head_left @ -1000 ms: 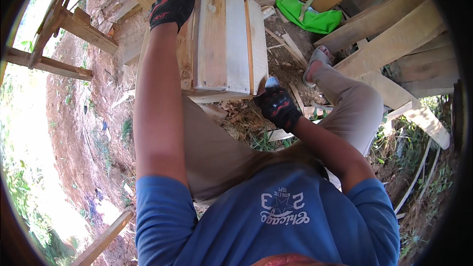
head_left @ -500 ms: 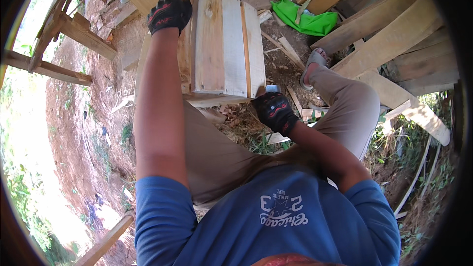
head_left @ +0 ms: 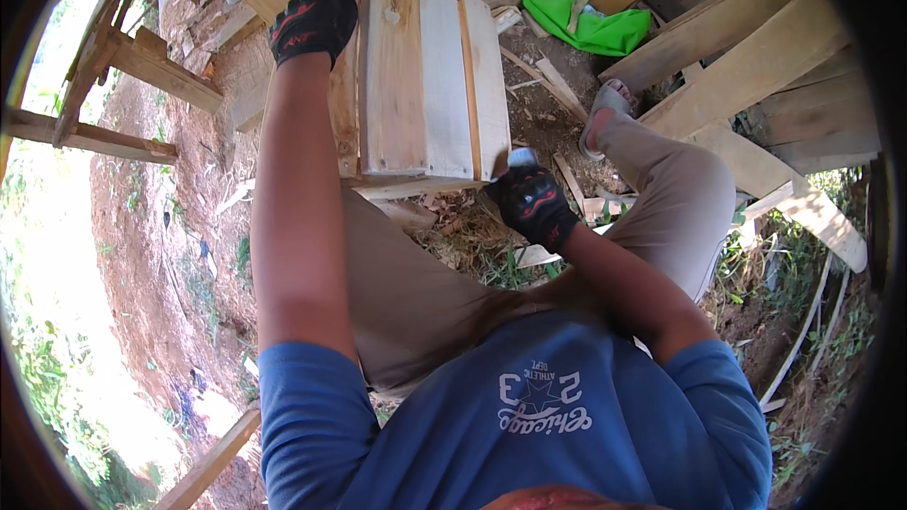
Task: The person is sanding the wooden surfaces and edges of a box-like assembly by hand using a piece of sandpaper.
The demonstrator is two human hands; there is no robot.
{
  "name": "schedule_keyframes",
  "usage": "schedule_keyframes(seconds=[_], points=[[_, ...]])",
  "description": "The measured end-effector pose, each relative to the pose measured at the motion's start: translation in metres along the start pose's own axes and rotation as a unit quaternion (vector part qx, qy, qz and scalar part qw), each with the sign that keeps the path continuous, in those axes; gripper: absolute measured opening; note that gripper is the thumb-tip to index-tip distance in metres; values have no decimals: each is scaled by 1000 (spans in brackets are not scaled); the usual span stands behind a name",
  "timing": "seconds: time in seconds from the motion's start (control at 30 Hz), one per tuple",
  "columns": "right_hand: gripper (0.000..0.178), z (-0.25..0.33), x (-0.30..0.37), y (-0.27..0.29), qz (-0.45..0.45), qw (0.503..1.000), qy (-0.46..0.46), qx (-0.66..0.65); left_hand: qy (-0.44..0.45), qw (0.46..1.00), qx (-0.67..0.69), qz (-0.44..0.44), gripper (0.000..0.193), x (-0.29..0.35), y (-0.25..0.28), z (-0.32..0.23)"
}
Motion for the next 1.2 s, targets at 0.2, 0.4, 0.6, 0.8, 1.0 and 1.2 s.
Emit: schedule_keyframes(seconds=[0.2, 0.4, 0.6, 0.8, 1.0, 1.2], points=[[25, 22, -11, 7, -55, 998, 9, 24, 13, 1000, 0, -8, 58, 7, 0, -5], [19, 12, -9, 15, -48, 998, -1, 36, -7, 1000, -15, -14, 59, 2, 1, -7], [22, 4, 2, 5, -28, 1000, 8, 11, -10, 1000, -20, -10, 58, 2, 3, -4], [18, 38, -15, 30, -126, 990, 52, -33, -6, 1000, -11, -18, 59, 5, -3, -2], [26, -8, 15, -21, -16, 1000, -6, 9, -18, 1000, -10, -13, 56, 6, 2, -14], [26, 24, -15, 19, -89, 996, 28, 18, 11, 1000, -4, 10, 60, -3, 0, -1]])
Point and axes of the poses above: each hand's wrist, its own x-axis away from the middle knuckle, its own y-axis out of the back of the hand, z = x × y, the point moved 6 cm from there along -x, towards the middle knuckle, and after that the axes turned 5 degrees about z, right-handed, at the moved point
